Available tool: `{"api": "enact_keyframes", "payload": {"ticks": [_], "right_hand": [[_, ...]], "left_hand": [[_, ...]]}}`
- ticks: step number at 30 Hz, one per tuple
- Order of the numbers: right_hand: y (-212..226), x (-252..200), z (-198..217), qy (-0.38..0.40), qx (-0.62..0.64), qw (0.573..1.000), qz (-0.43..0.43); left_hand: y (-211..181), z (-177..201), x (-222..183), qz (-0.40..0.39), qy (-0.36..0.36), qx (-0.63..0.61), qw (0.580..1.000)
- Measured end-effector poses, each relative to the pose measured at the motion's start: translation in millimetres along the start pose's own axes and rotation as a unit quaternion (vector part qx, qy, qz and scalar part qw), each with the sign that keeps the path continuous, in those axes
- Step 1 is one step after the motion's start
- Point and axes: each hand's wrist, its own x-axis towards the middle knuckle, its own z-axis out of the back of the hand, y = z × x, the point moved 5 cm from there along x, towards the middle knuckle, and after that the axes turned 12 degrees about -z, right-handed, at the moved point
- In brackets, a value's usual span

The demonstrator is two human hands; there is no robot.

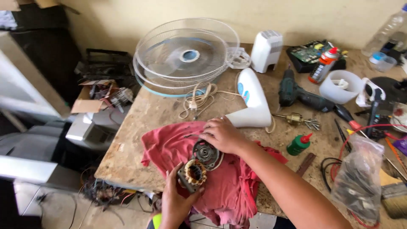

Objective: The person is oiling the internal components of a fan motor and reassembling the housing on a repair bench.

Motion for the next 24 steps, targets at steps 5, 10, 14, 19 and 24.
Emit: {"api": "enact_keyframes", "payload": {"ticks": [5,10,14,19,24], "right_hand": [[-1,-12,4,-0.067,-0.011,0.995,0.079],[-8,-26,2,-0.088,-0.004,0.992,0.088],[17,-74,36,-0.132,0.076,0.988,0.006],[19,-141,43,-0.174,0.133,0.974,-0.062],[-15,-198,32,-0.352,0.064,0.929,-0.096]], "left_hand": [[-2,3,4,-0.055,-0.007,-0.004,0.998],[-4,3,4,-0.054,0.012,-0.021,0.998],[-19,5,6,-0.133,-0.004,0.009,0.991],[-28,7,3,-0.168,-0.021,0.01,0.985],[-17,9,8,-0.128,-0.015,-0.026,0.991]]}}
